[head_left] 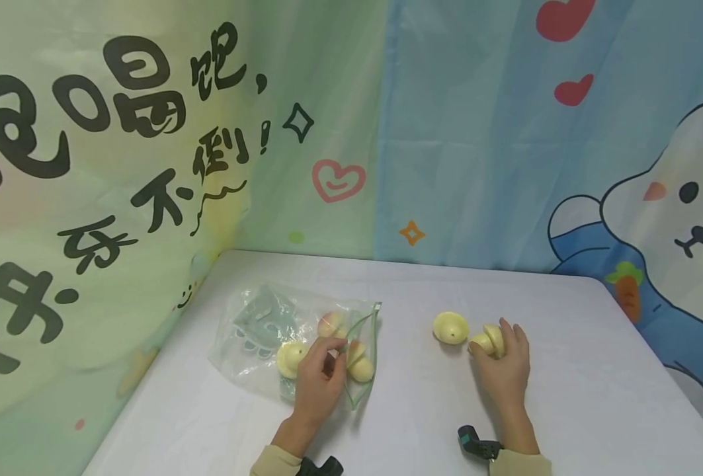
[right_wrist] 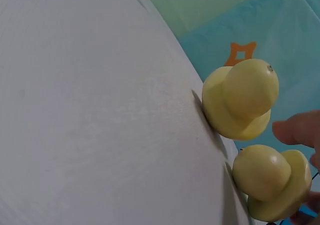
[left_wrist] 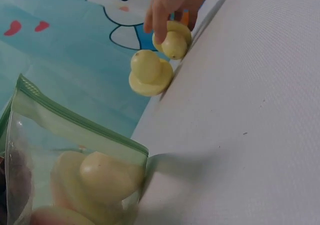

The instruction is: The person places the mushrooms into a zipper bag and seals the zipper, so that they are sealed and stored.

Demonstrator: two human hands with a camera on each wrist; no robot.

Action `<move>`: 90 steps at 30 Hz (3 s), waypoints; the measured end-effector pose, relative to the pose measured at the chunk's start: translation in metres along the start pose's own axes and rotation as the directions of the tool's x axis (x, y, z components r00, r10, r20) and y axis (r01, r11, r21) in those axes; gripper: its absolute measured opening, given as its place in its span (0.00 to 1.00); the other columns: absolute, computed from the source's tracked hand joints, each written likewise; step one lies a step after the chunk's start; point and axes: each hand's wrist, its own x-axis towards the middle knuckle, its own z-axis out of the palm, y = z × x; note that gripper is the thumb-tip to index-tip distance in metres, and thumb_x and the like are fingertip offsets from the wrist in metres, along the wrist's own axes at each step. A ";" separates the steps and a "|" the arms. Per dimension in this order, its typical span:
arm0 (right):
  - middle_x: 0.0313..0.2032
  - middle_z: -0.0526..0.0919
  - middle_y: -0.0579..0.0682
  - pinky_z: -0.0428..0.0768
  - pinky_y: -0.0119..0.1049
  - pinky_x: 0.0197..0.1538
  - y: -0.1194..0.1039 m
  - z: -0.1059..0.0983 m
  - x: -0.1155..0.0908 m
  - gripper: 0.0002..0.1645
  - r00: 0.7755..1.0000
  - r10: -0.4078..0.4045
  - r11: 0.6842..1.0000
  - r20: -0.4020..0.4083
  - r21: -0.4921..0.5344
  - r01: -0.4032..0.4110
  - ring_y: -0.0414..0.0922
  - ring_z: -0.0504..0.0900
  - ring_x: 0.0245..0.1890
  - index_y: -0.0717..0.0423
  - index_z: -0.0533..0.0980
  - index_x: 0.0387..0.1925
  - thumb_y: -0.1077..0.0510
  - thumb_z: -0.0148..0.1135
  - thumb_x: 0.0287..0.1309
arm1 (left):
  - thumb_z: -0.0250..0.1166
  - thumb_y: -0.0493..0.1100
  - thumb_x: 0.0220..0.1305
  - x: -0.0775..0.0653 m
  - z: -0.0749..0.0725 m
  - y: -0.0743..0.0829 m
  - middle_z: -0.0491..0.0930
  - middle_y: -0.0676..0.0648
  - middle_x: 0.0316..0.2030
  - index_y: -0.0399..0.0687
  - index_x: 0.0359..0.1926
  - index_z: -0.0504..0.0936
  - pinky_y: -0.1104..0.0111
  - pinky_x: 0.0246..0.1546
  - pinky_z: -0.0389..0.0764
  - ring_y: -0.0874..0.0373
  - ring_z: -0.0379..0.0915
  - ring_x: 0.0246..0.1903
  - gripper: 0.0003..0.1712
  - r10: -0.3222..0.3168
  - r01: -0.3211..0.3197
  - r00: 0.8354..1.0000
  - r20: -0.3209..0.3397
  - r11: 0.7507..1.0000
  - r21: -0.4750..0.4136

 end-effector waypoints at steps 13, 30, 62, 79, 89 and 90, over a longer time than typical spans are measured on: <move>0.54 0.75 0.63 0.67 0.56 0.56 -0.001 0.000 -0.001 0.24 0.993 0.002 0.996 -0.114 -0.092 -0.012 0.60 0.71 0.56 0.64 0.74 0.54 0.67 0.62 0.52 | 0.62 0.16 0.46 -0.002 0.004 -0.012 0.78 0.41 0.30 0.32 0.39 0.78 0.82 0.20 0.67 0.56 0.68 0.17 0.18 0.000 0.000 1.000 -0.010 1.000 0.005; 0.56 0.71 0.65 0.68 0.56 0.51 -0.001 -0.006 -0.011 0.30 1.000 -0.009 0.988 -0.001 -0.154 0.008 0.62 0.71 0.54 0.62 0.73 0.57 0.67 0.62 0.48 | 0.63 0.21 0.50 -0.013 0.006 -0.029 0.80 0.44 0.32 0.37 0.42 0.79 0.82 0.21 0.70 0.61 0.69 0.18 0.18 0.003 -0.003 1.000 -0.007 1.000 0.009; 0.50 0.76 0.57 0.68 0.26 0.39 -0.020 -0.003 -0.029 0.35 0.993 -0.113 0.993 -0.016 0.034 0.114 0.39 0.69 0.43 0.59 0.75 0.59 0.65 0.72 0.46 | 0.61 0.15 0.45 0.001 -0.005 0.001 0.78 0.40 0.30 0.30 0.39 0.77 0.80 0.19 0.69 0.54 0.68 0.16 0.18 0.019 -0.019 1.000 -0.005 1.000 -0.007; 0.52 0.75 0.51 0.74 0.22 0.37 -0.058 0.061 -0.068 0.40 0.931 -0.318 0.939 0.177 0.197 0.283 0.38 0.71 0.44 0.59 0.72 0.59 0.68 0.76 0.41 | 0.61 0.16 0.45 0.004 -0.005 0.003 0.78 0.40 0.30 0.31 0.39 0.77 0.80 0.19 0.68 0.55 0.68 0.17 0.18 0.024 -0.024 1.000 -0.004 1.000 0.008; 0.56 0.76 0.51 0.83 0.34 0.42 -0.063 0.079 -0.079 0.41 0.819 -0.473 0.877 0.325 0.264 0.402 0.47 0.77 0.53 0.58 0.71 0.61 0.68 0.76 0.42 | 0.63 0.21 0.50 -0.011 0.002 -0.026 0.79 0.44 0.31 0.37 0.42 0.79 0.80 0.19 0.72 0.64 0.70 0.18 0.17 0.000 0.000 1.000 0.009 1.000 0.008; 0.56 0.76 0.51 0.83 0.35 0.42 -0.064 0.081 -0.080 0.41 0.811 -0.481 0.873 0.332 0.270 0.407 0.48 0.77 0.53 0.59 0.71 0.61 0.69 0.76 0.42 | 0.64 0.22 0.51 -0.012 0.002 -0.028 0.79 0.45 0.32 0.37 0.43 0.79 0.80 0.19 0.72 0.64 0.70 0.18 0.17 0.001 -0.001 1.000 0.011 1.000 0.005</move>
